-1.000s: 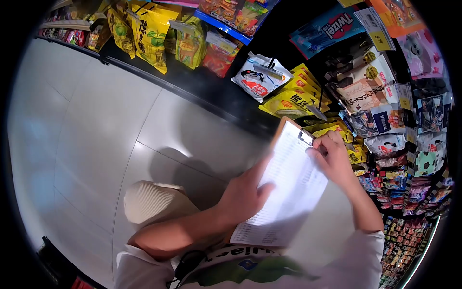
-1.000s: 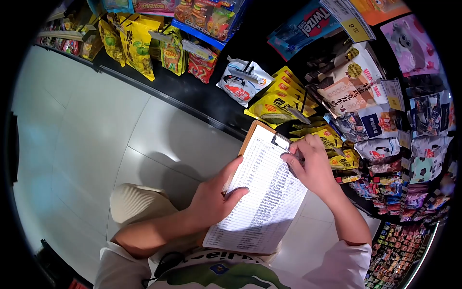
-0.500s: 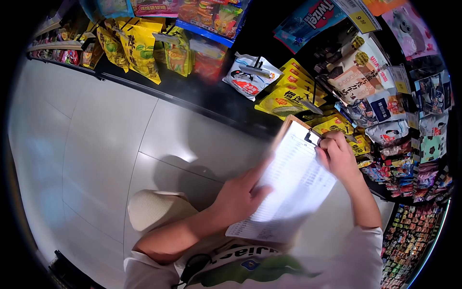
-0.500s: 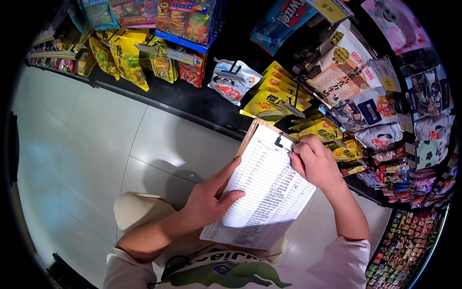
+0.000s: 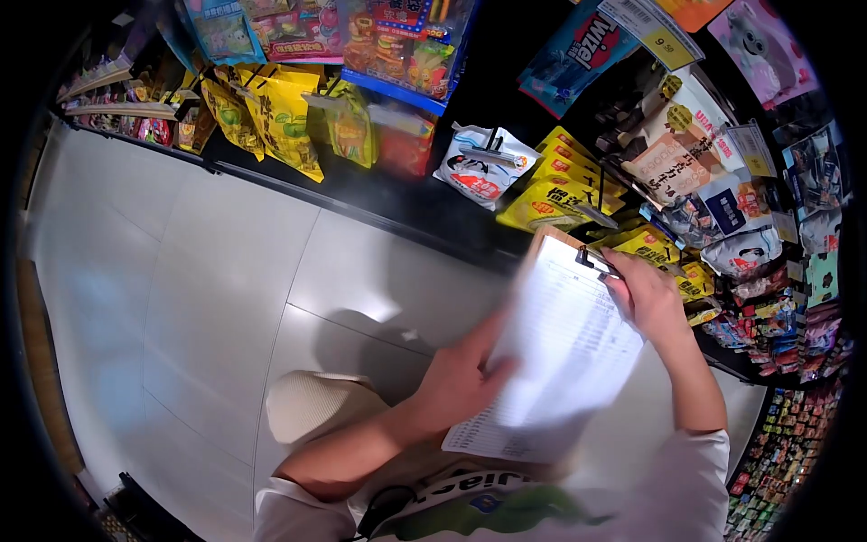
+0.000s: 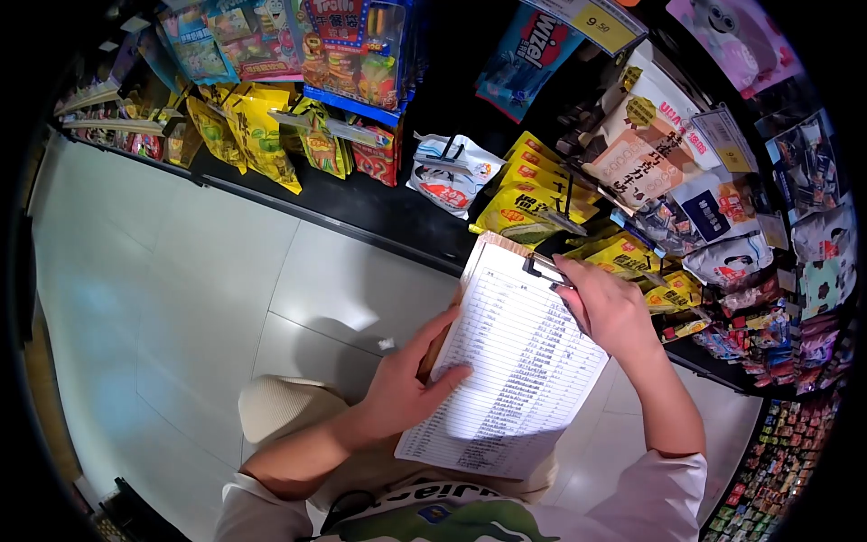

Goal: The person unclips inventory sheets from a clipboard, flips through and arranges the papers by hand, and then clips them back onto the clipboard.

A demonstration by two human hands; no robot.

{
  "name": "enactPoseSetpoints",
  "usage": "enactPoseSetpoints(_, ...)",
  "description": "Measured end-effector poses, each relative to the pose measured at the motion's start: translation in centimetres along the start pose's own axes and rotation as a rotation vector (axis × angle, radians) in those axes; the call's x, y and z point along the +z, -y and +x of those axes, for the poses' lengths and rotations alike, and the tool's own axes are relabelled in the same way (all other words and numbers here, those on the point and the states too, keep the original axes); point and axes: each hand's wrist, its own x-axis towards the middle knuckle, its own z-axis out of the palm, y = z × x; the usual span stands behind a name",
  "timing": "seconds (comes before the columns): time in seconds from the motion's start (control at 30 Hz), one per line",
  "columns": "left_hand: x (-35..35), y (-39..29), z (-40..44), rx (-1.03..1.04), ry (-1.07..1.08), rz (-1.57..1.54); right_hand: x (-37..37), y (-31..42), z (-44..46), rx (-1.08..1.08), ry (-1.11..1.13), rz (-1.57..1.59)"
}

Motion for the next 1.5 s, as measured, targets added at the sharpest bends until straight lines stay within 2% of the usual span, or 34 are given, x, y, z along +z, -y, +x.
enactPoseSetpoints(0.2, -0.1, -1.6, -0.2, -0.008, -0.091, 0.005, -0.3, -0.2, 0.2, 0.009, -0.019, 0.07)
enactPoseSetpoints(0.3, -0.3, -2.5, -0.3, 0.008, -0.052, 0.156, -0.3, -0.1, -0.1, 0.035, -0.017, 0.104)
enactPoseSetpoints(0.37, 0.1, -2.0, -0.6, 0.158, -0.131, 0.191, -0.3, -0.2, -0.2, 0.057, -0.012, 0.131)
enactPoseSetpoints(0.4, 0.3, -1.7, -0.6, 0.157, -0.128, 0.19, -0.3, -0.2, -0.2, 0.064, -0.011, 0.15)
enactPoseSetpoints(0.47, 0.5, -1.1, -0.6, 0.303, -0.204, 0.372, -0.3, -0.3, -0.1, 0.076, -0.01, 0.166)
enactPoseSetpoints(0.6, 0.4, -1.5, -0.8, 0.316, -0.201, 0.432, -0.5, -0.3, 0.4, 0.113, 0.026, 0.182)
enactPoseSetpoints(0.77, 0.2, -1.6, -0.9, 0.262, -0.15, 0.293, -0.3, -0.9, 0.7, 0.19, 0.043, 0.242)
enactPoseSetpoints(0.87, 0.2, -1.3, -1.2, 0.204, -0.166, 0.241, 0.1, -1.2, 1.0, 0.172, -0.008, 0.228)
enactPoseSetpoints(1.07, -0.2, -1.6, -1.7, 0.113, -0.186, 0.26, 0.9, -1.0, 1.6, 0.19, 0.037, 0.204)
enactPoseSetpoints(1.2, -0.5, -0.8, -1.9, 0.139, -0.194, 0.234, 1.5, -1.2, 1.8, 0.19, 0.005, 0.19)
enactPoseSetpoints(1.27, -1.0, -1.6, -1.9, 0.287, -0.249, 0.553, 1.8, -1.4, 1.8, 0.197, 0.01, 0.199)
enactPoseSetpoints(1.37, -0.8, -2.0, -2.1, 0.315, -0.308, 0.617, 1.9, -1.5, 2.0, 0.199, 0.009, 0.203)
enactPoseSetpoints(1.5, -0.5, -1.7, -2.6, 0.263, -0.269, 0.705, 2.5, -1.6, 1.9, 0.209, 0.007, 0.184)
